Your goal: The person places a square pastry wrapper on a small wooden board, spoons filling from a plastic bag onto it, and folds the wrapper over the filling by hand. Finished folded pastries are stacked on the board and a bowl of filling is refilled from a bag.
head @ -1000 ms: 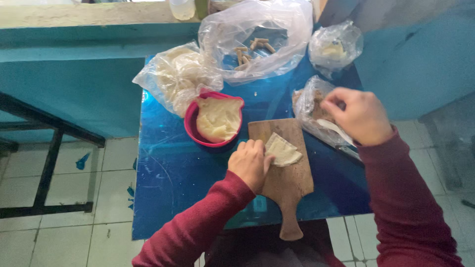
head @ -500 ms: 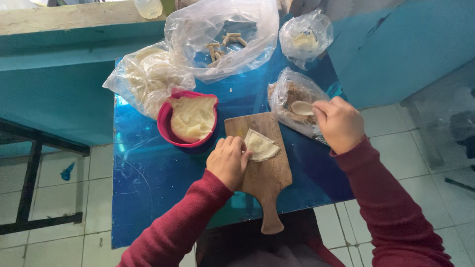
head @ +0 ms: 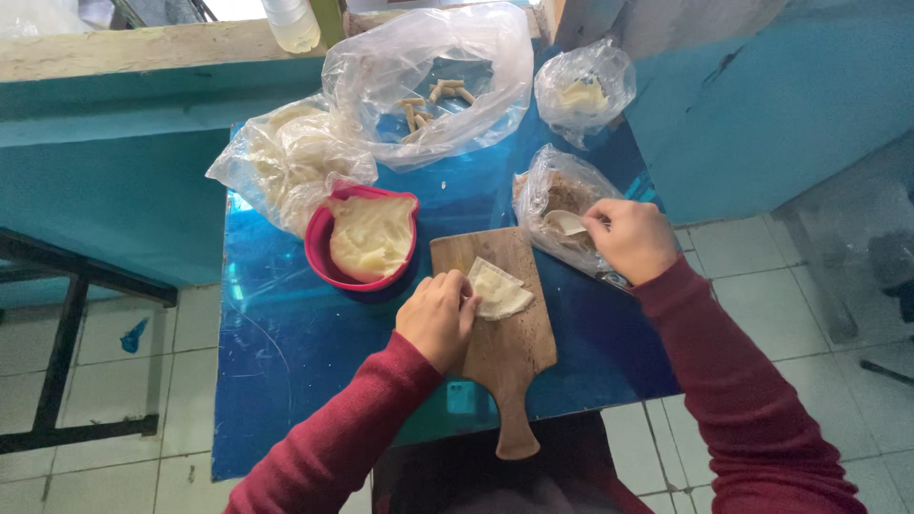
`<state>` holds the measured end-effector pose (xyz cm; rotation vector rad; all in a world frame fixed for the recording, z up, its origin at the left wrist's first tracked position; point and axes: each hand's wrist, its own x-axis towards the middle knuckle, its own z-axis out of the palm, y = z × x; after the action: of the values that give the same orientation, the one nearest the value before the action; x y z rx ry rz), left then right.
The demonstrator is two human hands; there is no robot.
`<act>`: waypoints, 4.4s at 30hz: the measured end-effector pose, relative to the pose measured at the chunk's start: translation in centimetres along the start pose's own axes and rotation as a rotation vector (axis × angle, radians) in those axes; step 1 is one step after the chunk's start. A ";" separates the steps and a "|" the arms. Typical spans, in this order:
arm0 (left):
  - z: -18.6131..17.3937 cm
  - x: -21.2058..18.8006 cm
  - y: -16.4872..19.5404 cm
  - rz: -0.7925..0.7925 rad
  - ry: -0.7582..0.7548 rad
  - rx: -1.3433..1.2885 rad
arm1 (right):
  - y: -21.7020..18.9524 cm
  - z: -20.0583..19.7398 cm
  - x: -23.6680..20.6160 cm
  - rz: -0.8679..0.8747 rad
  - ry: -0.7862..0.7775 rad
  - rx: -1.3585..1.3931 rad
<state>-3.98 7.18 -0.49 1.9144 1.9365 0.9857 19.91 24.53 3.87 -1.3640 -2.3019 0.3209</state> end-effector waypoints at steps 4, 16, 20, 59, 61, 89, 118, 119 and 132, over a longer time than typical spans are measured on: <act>0.1 0.1 -0.3 0.002 0.001 -0.001 | 1.3 -1.0 0.4 0.055 -0.005 0.088; 0.4 0.1 -1.1 -0.046 -0.050 -0.029 | 1.1 -1.9 -1.1 0.095 0.053 0.194; 0.4 0.1 -1.2 -0.036 -0.061 -0.027 | 0.9 -0.9 -0.8 0.046 0.102 0.110; -0.6 0.3 -0.4 -0.085 -0.109 -0.123 | -5.0 2.1 -9.6 -0.681 0.094 -0.004; -0.6 0.2 -0.3 -0.087 -0.106 -0.122 | -4.8 2.3 -9.7 -0.670 0.083 -0.013; 0.3 0.0 0.3 0.038 -0.061 -0.323 | -6.3 4.0 -7.9 -0.069 -0.090 0.230; 1.1 -0.4 0.3 0.074 -0.013 -0.250 | -8.3 5.1 -9.4 -0.044 0.023 0.547; 1.1 -0.4 0.3 0.075 -0.013 -0.251 | -8.3 5.1 -9.5 -0.061 0.030 0.536; 1.7 -0.6 -0.1 0.106 -0.022 -0.191 | -8.0 4.8 -9.9 -0.315 0.016 0.361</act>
<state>-2.94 7.08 -1.96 1.9261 1.6775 1.1291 15.52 12.13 0.44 -0.8139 -2.2606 0.5847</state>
